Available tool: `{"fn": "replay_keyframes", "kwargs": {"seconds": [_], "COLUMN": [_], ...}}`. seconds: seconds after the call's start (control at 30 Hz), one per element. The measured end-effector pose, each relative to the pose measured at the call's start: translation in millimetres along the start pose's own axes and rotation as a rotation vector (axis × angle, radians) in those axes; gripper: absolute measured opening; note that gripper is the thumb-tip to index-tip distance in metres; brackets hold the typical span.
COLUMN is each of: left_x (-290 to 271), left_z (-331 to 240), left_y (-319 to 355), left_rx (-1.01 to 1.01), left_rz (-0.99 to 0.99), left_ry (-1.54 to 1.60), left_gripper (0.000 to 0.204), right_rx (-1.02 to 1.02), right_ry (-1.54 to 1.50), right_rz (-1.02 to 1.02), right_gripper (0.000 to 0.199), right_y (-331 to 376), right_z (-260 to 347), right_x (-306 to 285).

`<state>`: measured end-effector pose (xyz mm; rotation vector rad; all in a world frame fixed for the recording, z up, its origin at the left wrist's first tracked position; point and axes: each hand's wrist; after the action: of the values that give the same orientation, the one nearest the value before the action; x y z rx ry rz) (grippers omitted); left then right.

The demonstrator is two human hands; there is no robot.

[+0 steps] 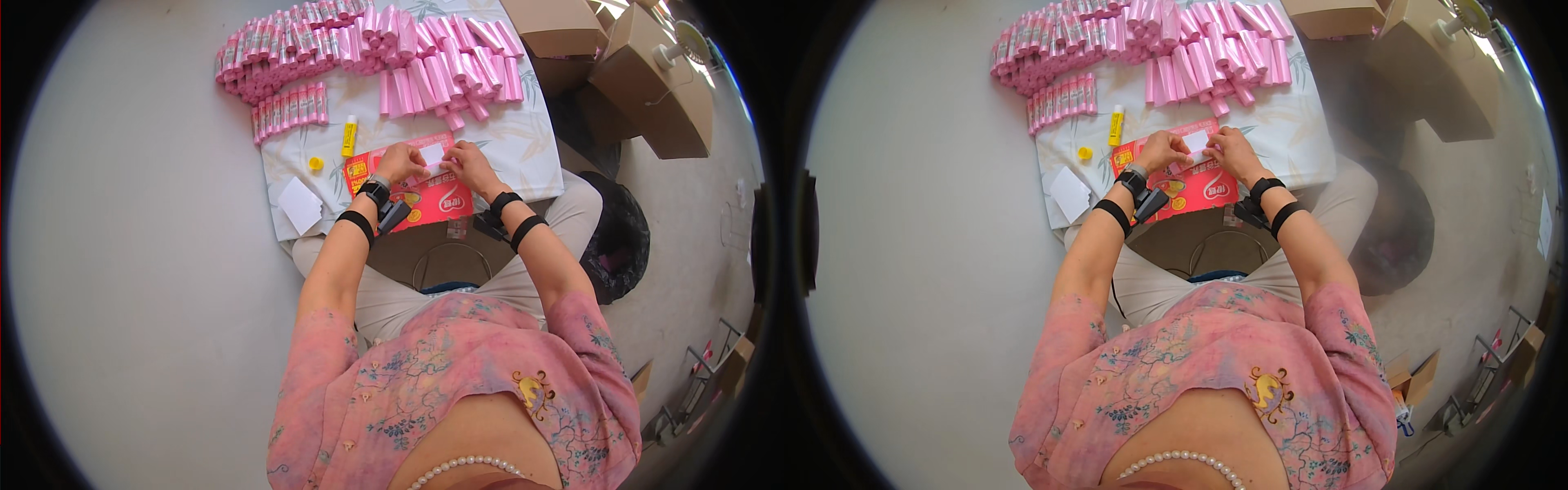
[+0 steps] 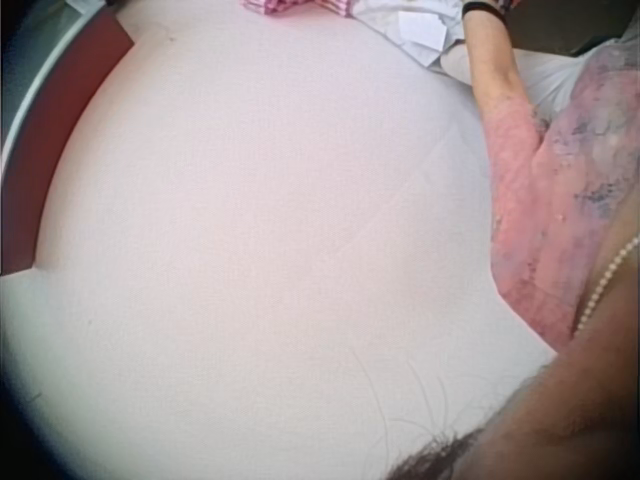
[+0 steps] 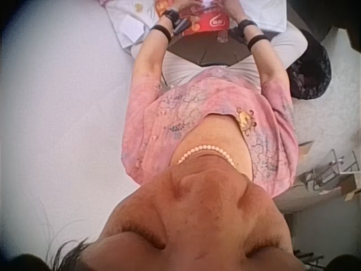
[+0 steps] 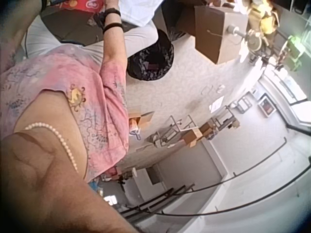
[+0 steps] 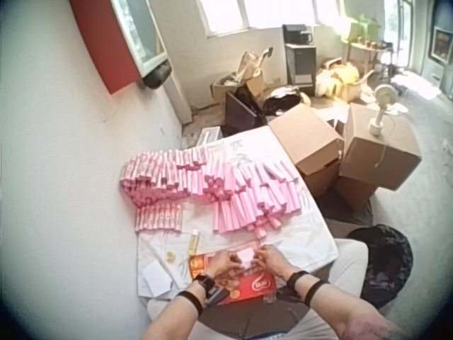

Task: The recorder applies paper labels to pink plastic tubes using a glue stick.

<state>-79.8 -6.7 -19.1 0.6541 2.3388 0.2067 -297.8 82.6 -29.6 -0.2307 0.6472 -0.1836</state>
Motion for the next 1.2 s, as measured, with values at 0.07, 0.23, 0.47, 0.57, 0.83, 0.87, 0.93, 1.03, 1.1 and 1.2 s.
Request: {"fn": "replay_keyframes", "kwargs": {"seconds": [0.07,0.23,0.47,0.57,0.83,0.87,0.93,1.03,1.1,1.2], "left_x": [1,-6,35,59,55,51,46,36,32,28], "left_z": [0,17,-20,-37,-10,-10,-11,-6,-3,-1], "left_y": [-2,3,63,91,86,84,79,73,69,65], "left_rx": [-0.008,0.011,0.289,0.522,0.550,0.576,0.581,0.572,0.565,0.506], "left_rz": [0.009,-0.051,-0.670,-0.749,-0.783,-0.752,-0.717,-0.648,-0.609,-0.565], "left_ry": [0.009,0.130,-0.226,-0.219,-0.318,-0.282,-0.238,-0.172,-0.142,-0.089], "left_gripper": [0.016,0.021,0.013,0.022,0.025,0.026,0.025,0.023,0.022,0.022], "right_rx": [0.018,0.047,0.081,0.112,0.132,0.133,0.138,0.147,0.151,0.144], "right_ry": [0.011,-0.042,-0.023,-0.034,-0.060,-0.057,-0.038,-0.053,-0.060,-0.053], "right_rz": [0.012,-0.019,-0.034,-0.020,-0.034,-0.035,-0.048,-0.049,-0.041,-0.049], "right_gripper": [0.016,0.018,0.014,0.016,0.015,0.015,0.014,0.015,0.015,0.015], "right_y": [1,-3,2,3,2,3,5,5,5,6], "right_z": [-1,7,0,-3,7,5,1,3,4,2], "right_x": [0,9,7,7,7,6,5,6,6,7]}}
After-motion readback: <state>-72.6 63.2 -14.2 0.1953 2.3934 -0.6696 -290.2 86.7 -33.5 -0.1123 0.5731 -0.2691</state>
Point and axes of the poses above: each hand's wrist, its own y-axis away from the middle knuckle, its own x-axis out of the palm, z = x × y, and after that the axes turned 15 degrees about -z, right-handed
